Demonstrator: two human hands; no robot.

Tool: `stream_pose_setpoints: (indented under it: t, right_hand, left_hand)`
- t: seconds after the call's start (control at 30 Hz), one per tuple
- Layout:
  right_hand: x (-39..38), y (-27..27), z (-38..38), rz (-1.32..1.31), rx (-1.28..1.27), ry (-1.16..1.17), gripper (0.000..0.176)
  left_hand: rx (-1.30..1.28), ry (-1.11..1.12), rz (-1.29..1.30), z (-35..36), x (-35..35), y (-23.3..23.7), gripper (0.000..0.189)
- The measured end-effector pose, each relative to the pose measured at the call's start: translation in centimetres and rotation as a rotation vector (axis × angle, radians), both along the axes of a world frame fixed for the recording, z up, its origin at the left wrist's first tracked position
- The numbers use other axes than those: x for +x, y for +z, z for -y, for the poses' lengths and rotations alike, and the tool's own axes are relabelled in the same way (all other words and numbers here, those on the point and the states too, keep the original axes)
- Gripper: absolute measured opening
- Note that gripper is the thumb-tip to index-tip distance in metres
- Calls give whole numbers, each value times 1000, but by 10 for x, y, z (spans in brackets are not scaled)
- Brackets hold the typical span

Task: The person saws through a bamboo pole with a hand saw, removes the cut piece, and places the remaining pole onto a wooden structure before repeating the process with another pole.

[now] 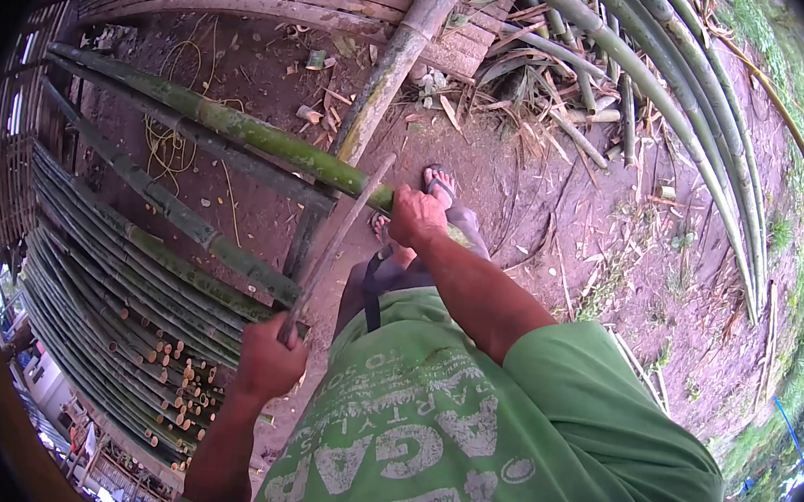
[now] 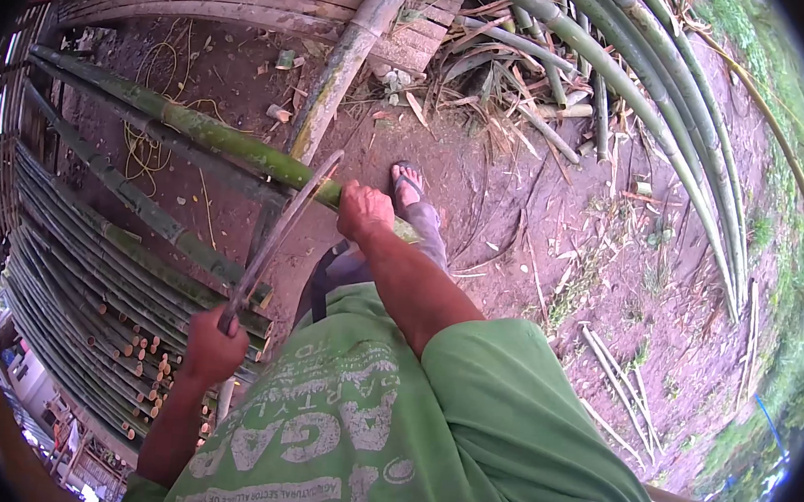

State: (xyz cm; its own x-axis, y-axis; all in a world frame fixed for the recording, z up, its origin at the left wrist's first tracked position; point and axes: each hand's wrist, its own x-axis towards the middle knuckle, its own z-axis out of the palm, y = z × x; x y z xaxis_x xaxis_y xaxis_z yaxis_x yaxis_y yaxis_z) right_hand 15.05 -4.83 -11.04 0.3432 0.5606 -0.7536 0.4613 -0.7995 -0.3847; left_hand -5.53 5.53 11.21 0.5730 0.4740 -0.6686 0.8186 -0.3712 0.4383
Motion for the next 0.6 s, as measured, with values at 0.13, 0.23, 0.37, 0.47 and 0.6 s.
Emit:
stream_pose_setpoints:
  t: [0.13,0.23,0.37,0.47,0.6]
  right_hand:
    - [3,-5,0,1,-9,-12,32]
    - [9,6,-3,-45,-41,52,34]
    - [22,6,-4,-89,-31,85,35]
    - [9,2,-1,-8,5,45,33]
    - [-16,3,8,141,41,11,30]
  left_hand:
    - [25,15,201,-5,108,-172,12]
    - [44,-63,221,-9,101,-180,11]
    - [68,-106,305,-6,73,-190,11]
    - [90,-101,349,-3,53,-204,11]
    - [62,-18,326,4,78,-157,10]
